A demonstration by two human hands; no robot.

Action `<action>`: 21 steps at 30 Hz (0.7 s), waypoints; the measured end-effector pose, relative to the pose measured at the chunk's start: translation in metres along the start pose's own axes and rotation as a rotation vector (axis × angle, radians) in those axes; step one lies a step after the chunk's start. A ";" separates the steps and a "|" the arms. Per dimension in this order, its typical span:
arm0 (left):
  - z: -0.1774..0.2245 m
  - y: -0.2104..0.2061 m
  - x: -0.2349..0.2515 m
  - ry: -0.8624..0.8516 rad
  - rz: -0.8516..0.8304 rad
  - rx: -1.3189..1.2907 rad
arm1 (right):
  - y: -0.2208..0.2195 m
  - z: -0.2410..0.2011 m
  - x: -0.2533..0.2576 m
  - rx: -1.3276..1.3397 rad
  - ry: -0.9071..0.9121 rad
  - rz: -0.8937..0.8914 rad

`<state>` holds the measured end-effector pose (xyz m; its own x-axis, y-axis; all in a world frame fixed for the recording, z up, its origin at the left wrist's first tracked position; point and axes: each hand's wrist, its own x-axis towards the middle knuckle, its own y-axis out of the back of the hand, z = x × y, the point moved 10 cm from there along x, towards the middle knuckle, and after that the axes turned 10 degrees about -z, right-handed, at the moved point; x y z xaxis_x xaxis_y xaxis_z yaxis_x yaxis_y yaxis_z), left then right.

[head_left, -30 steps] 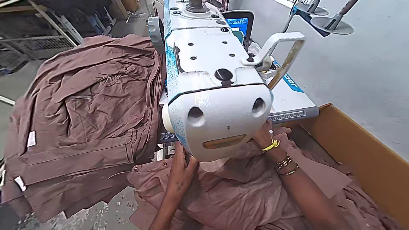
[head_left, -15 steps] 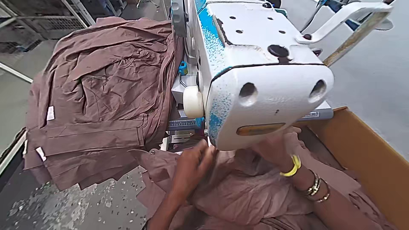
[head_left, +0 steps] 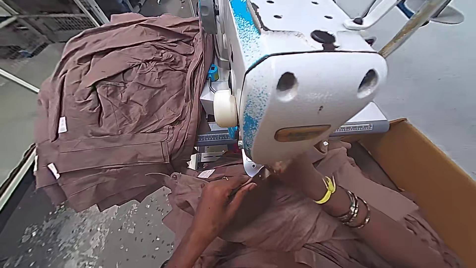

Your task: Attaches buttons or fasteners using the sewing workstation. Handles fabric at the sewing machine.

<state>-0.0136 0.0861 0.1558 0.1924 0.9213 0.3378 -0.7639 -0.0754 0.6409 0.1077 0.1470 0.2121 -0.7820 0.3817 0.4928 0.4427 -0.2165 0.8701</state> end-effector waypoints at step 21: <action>-0.093 0.079 -0.006 0.323 0.061 0.088 | 0.010 0.163 -0.136 0.207 -0.606 -0.054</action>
<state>-0.1324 0.1107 0.1399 -0.0680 0.9863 0.1506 -0.7095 -0.1539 0.6877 0.2900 0.2390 0.1543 -0.4459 0.8403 0.3084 0.5325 -0.0279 0.8460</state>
